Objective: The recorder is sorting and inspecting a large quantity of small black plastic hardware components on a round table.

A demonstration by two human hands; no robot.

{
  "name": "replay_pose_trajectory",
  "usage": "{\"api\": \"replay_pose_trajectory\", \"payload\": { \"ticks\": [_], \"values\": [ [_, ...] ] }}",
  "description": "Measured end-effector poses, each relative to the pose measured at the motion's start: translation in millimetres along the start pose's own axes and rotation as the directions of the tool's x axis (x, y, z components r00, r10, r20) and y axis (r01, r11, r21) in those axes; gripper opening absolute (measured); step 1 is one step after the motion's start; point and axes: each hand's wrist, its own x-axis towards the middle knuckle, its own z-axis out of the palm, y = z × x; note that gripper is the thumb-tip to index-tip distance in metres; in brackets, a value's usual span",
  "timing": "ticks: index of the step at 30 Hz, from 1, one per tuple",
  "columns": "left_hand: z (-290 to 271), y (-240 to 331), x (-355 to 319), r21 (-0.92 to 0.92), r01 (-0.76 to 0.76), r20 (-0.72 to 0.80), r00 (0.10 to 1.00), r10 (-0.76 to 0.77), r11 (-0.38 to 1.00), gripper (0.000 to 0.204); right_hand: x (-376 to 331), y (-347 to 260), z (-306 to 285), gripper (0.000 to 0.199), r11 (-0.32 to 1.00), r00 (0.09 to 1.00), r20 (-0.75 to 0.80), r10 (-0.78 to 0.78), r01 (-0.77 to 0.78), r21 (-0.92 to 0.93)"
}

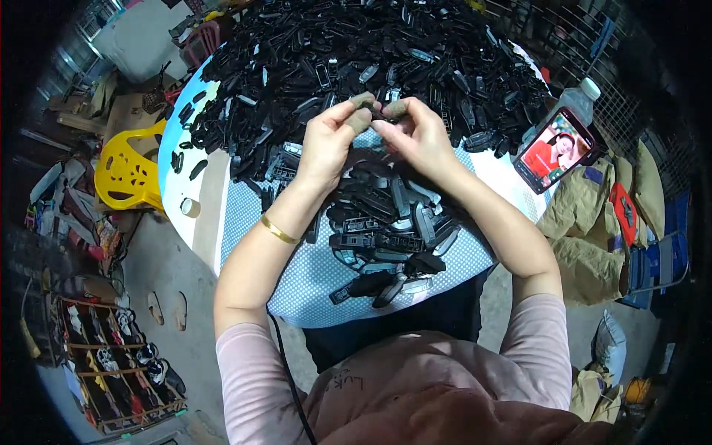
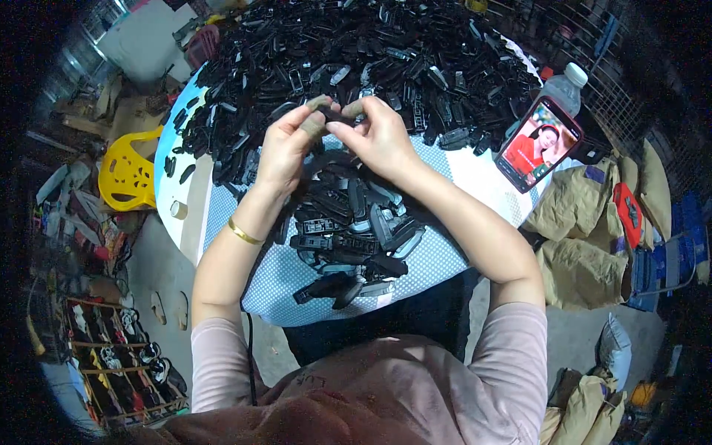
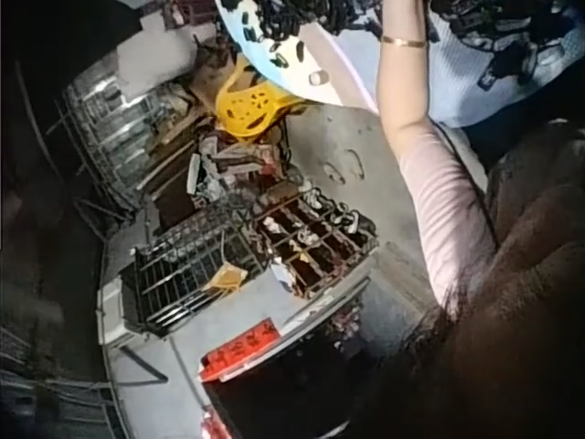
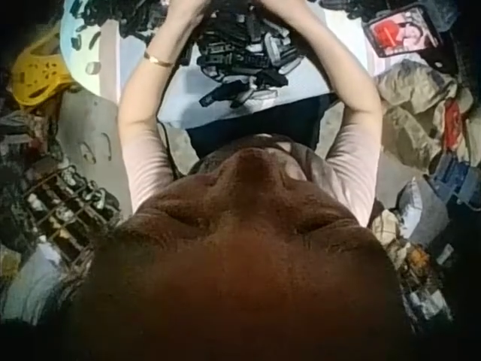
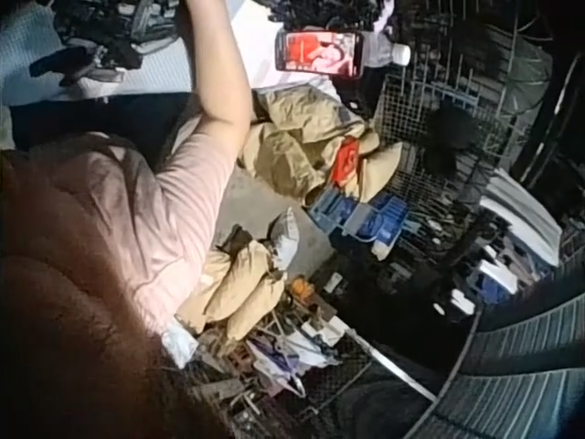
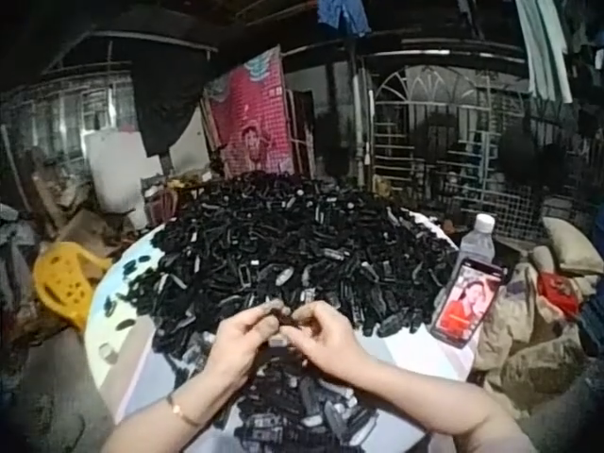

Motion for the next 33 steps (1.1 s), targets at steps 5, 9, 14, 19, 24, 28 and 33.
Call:
{"api": "replay_pose_trajectory", "payload": {
  "ticks": [5,9,14,19,24,28,33],
  "values": [
    [-1,12,-4,0.142,-0.096,0.164,0.984,0.073,0.985,0.027,3,-13,-19,0.028,0.998,0.954,0.294,0.055,-0.042,-0.052],
    [-4,15,-5,0.171,-0.121,0.196,0.977,0.086,0.978,0.027,-3,-18,-13,0.025,0.976,0.978,0.199,-0.06,0.1,-0.195],
    [5,25,-5,0.218,-0.036,0.164,0.986,0.0,0.975,0.026,17,-11,-54,0.036,0.998,0.821,0.568,0.056,-0.07,0.003],
    [-3,37,-57,0.534,-0.173,0.328,0.945,-0.015,0.827,0.034,-28,-27,-78,0.062,0.978,0.787,0.616,-0.005,0.133,-0.162],
    [3,19,-94,0.62,-0.514,0.576,0.811,0.101,0.592,0.063,-105,-40,-53,0.073,0.851,0.824,0.564,-0.061,0.338,-0.403],
    [20,15,-122,0.684,-0.532,0.615,0.788,-0.003,0.498,0.064,-132,-49,-52,0.061,0.793,0.815,0.538,-0.213,0.467,-0.393],
    [27,-1,-155,0.656,-0.622,0.667,0.743,0.056,0.428,0.064,-158,-44,-48,0.054,0.827,0.801,0.469,-0.373,0.516,-0.223]
  ]
}}
